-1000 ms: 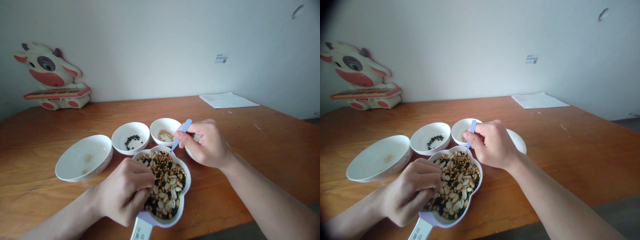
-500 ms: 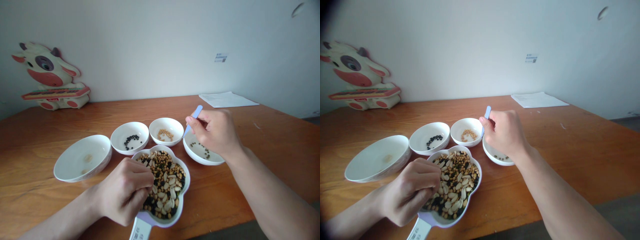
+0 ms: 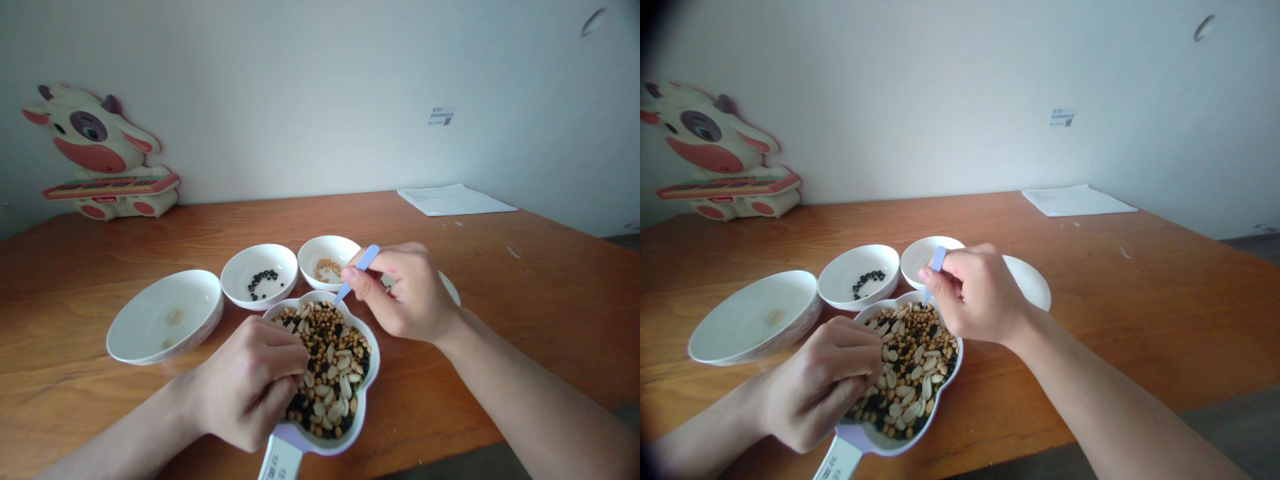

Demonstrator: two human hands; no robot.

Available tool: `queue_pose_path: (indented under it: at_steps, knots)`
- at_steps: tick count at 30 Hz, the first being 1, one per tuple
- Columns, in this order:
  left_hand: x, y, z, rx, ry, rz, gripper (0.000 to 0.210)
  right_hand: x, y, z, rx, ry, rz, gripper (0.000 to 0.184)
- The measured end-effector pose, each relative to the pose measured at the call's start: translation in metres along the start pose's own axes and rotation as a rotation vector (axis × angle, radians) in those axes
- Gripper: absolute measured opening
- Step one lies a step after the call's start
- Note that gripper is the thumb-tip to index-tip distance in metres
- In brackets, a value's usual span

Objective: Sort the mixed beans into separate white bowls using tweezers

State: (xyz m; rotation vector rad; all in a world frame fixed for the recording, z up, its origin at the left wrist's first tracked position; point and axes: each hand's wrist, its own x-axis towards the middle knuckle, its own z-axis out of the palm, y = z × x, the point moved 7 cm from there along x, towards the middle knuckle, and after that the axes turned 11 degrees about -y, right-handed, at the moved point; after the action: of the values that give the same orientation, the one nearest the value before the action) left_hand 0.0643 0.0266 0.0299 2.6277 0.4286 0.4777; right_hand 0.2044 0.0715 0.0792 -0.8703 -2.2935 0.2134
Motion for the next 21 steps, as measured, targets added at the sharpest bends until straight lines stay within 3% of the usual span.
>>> queue_pose_path:
  at_steps: [6, 21]
  knots:
    - [0.000, 0.000, 0.000, 0.014, 0.010, 0.000, 0.023, 0.003, -0.015, 0.025, 0.149, -0.176, -0.100, 0.031]
    - [0.000, 0.002, -0.001, 0.030, 0.017, 0.016, 0.025, 0.000, -0.008, 0.034, 0.079, -0.260, -0.062, 0.034]
